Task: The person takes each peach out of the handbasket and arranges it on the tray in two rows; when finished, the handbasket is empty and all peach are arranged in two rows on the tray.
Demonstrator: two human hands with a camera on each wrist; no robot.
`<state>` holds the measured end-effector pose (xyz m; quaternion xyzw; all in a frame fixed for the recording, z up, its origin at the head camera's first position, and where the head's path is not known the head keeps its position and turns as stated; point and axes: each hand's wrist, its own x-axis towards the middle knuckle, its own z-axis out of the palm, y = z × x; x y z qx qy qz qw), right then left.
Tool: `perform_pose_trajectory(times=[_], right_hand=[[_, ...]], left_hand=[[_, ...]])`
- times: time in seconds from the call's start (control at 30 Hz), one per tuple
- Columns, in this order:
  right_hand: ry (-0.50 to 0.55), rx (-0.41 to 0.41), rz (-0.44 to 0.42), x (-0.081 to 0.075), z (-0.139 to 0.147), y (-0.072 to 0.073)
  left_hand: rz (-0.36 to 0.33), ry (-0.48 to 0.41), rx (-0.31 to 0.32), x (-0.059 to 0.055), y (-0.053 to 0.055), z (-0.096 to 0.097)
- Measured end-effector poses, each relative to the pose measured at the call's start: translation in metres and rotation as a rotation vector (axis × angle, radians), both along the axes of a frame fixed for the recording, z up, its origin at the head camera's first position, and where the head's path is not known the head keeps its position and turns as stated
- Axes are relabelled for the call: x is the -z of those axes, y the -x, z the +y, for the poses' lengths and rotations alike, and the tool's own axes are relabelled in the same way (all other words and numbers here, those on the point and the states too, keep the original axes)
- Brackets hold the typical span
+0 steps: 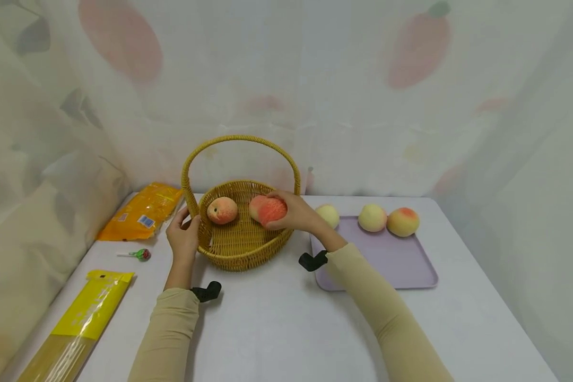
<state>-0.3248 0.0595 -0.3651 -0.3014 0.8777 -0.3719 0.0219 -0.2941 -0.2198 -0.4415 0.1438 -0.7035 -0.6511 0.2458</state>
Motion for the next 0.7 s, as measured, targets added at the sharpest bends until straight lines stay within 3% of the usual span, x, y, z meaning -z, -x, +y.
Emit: perform_pose_trajectory(times=[0.3, 0.7], right_hand=[[0.138, -0.009, -0.051, -0.003, 0.032, -0.017], [0.220, -0.005, -0.141, 0.021, 0.077, -0.041]], left_hand=[[-0.009, -0.017, -0.017, -0.004, -0.001, -0.006], [-0.019, 0.000, -0.030, -0.002, -0.004, -0.013]])
